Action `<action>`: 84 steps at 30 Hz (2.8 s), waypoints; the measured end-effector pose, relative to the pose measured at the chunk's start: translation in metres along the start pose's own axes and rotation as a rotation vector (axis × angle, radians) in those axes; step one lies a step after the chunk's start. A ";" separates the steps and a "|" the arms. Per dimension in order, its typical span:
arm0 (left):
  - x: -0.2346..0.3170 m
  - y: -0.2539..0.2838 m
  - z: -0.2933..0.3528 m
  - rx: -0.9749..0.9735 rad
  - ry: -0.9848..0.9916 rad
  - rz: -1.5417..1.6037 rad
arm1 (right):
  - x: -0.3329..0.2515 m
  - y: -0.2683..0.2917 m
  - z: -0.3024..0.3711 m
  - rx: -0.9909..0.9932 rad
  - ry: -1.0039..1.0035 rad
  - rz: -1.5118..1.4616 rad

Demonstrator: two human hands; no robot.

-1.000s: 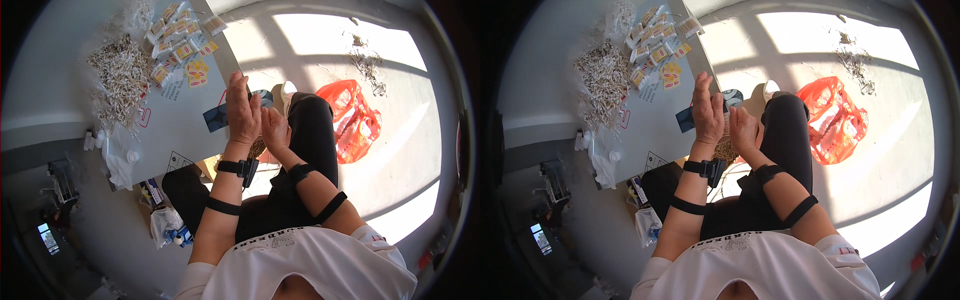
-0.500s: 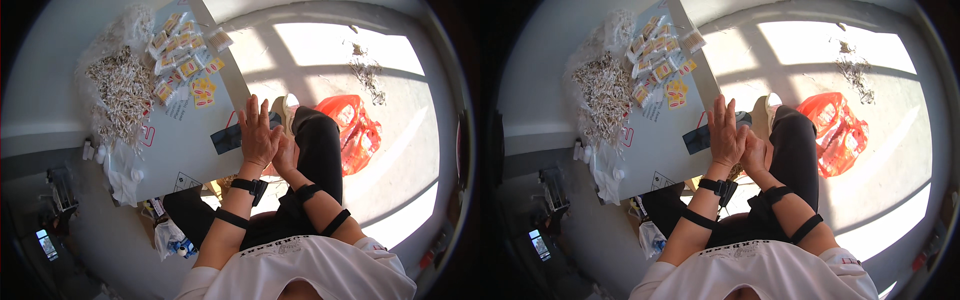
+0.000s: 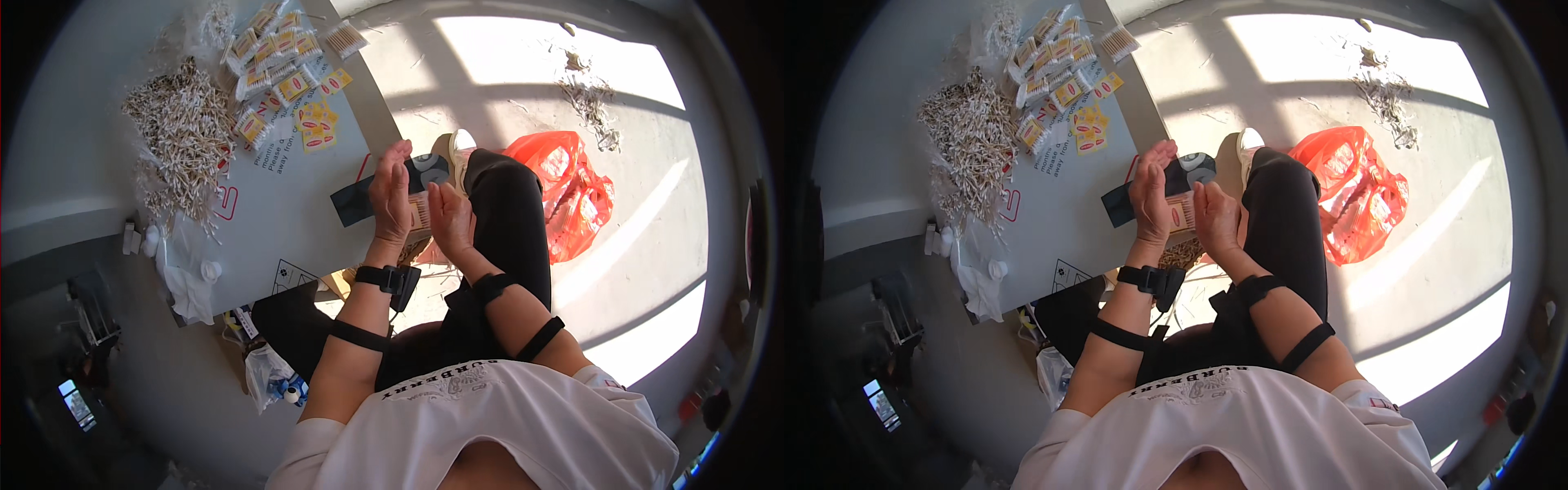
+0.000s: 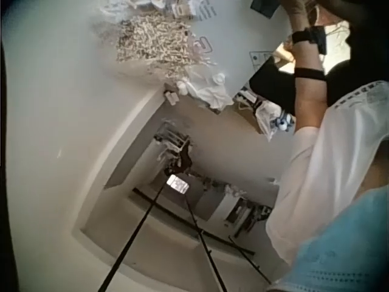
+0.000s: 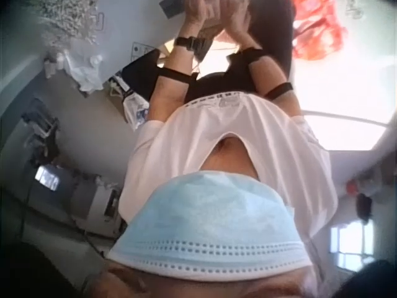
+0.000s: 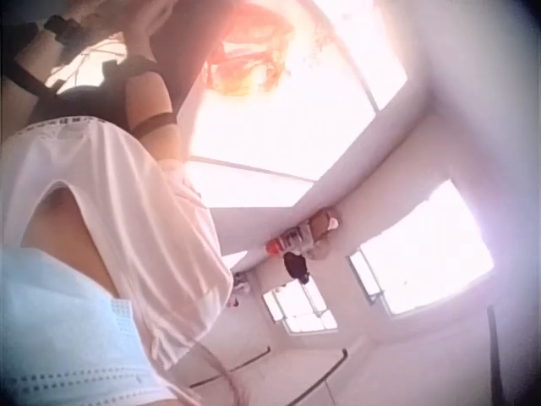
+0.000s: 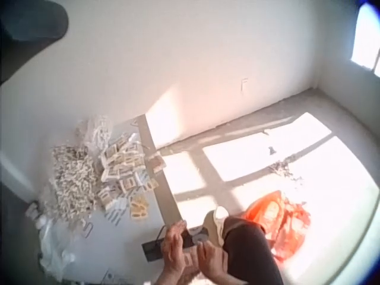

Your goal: Packaging cotton swabs into small plastic bags.

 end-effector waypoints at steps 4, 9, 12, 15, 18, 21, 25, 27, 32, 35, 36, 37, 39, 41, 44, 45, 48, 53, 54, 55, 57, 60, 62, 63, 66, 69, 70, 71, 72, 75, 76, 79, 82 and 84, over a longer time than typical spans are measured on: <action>0.011 0.031 0.004 0.269 -0.012 0.191 | 0.011 -0.005 -0.001 0.002 -0.029 -0.035; 0.021 -0.006 0.005 0.098 -0.220 -0.392 | 0.012 -0.007 0.000 0.018 -0.039 -0.028; 0.019 -0.019 0.010 0.044 -0.300 -0.549 | 0.013 -0.008 0.000 -0.022 -0.063 -0.035; 0.016 -0.029 0.006 0.040 -0.263 -0.767 | 0.007 -0.004 0.000 -0.037 -0.049 -0.132; 0.007 -0.043 -0.002 -0.033 -0.159 -1.041 | 0.010 -0.005 0.001 -0.075 -0.073 -0.243; 0.012 -0.044 0.011 -0.070 -0.195 -1.035 | 0.002 0.000 -0.001 -0.060 0.001 -0.096; 0.012 -0.040 -0.002 -0.025 -0.191 -0.981 | 0.003 -0.002 -0.001 -0.062 -0.007 -0.130; 0.008 -0.043 -0.002 -0.066 -0.173 -1.005 | 0.011 -0.008 0.002 -0.060 -0.037 -0.159; 0.021 0.018 0.012 0.187 -0.046 -0.114 | 0.045 -0.016 0.003 -0.049 -0.163 -0.013; 0.003 0.060 0.038 0.353 0.224 -0.240 | 0.062 -0.028 0.008 -0.066 -0.394 -0.598; -0.007 0.063 0.047 0.278 0.411 -0.221 | 0.055 -0.025 0.008 -0.064 -0.388 -0.601; -0.004 0.063 0.052 0.276 0.405 -0.221 | 0.048 -0.025 0.008 -0.054 -0.400 -0.753; -0.004 0.040 0.058 0.065 0.497 -0.200 | 0.037 -0.019 0.007 -0.039 -0.405 -0.903; 0.018 0.019 0.059 0.077 0.309 -0.277 | 0.031 -0.020 0.009 -0.085 -0.419 -1.049; 0.053 -0.013 0.060 0.125 0.057 -0.350 | 0.030 -0.020 0.010 -0.071 -0.463 -1.174; 0.065 -0.018 0.061 0.167 -0.065 -0.460 | 0.025 -0.018 0.009 -0.087 -0.429 -1.174; 0.076 -0.031 0.064 0.189 -0.216 -0.562 | 0.013 -0.013 0.010 -0.129 -0.331 -1.198; 0.092 -0.050 0.068 0.187 -0.364 -0.672 | 0.009 -0.010 0.010 -0.098 -0.302 -1.241; 0.093 -0.050 0.068 0.184 -0.369 -0.672 | 0.009 -0.010 0.009 -0.094 -0.298 -1.243; 0.093 -0.049 0.068 0.177 -0.375 -0.673 | 0.008 -0.010 0.010 -0.105 -0.304 -1.234; 0.095 -0.050 0.069 0.166 -0.386 -0.673 | 0.008 -0.010 0.009 -0.111 -0.307 -1.227; 0.096 -0.050 0.069 0.159 -0.361 -0.664 | 0.009 -0.007 0.006 -0.097 -0.281 -1.147; 0.098 -0.049 0.069 0.173 -0.382 -0.673 | 0.008 -0.006 0.006 -0.082 -0.307 -1.129; 0.098 -0.047 0.069 0.173 -0.384 -0.676 | 0.005 -0.006 0.006 -0.083 -0.307 -1.133; 0.102 -0.042 0.068 0.183 -0.412 -0.680 | 0.000 -0.003 0.006 -0.081 -0.270 -1.121; 0.105 -0.037 0.062 0.204 -0.336 -0.653 | 0.003 -0.001 0.005 -0.067 -0.179 -1.054; 0.107 -0.036 0.060 0.199 -0.332 -0.675 | 0.007 -0.001 0.005 -0.047 -0.171 -1.007; 0.108 -0.036 0.058 0.193 -0.328 -0.697 | 0.010 -0.002 0.005 -0.027 -0.164 -0.960; 0.108 -0.035 0.057 0.194 -0.329 -0.699 | 0.012 -0.003 0.005 -0.028 -0.164 -0.961; 0.109 -0.034 0.056 0.197 -0.365 -0.777 | 0.013 -0.006 0.005 -0.022 -0.197 -1.027; 0.109 -0.033 0.057 0.199 -0.376 -0.781 | 0.012 -0.004 0.005 -0.001 -0.198 -0.995; 0.109 -0.034 0.058 0.200 -0.401 -0.794 | 0.009 0.001 0.003 0.025 -0.180 -0.923; 0.107 -0.032 0.059 0.194 -0.409 -0.794 | 0.005 0.003 0.003 0.032 -0.167 -0.896; 0.109 -0.031 0.059 0.183 -0.404 -0.782 | 0.006 0.003 0.003 0.037 -0.172 -0.907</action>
Point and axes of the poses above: each hand's wrist, its own z-axis away from the middle knuckle, its own y-axis out of the back of the hand, x = y × z, the point moved 8 cm from there along -z, towards the middle knuckle, and after that the axes turned 6 degrees about y, right-handed, at the moved point
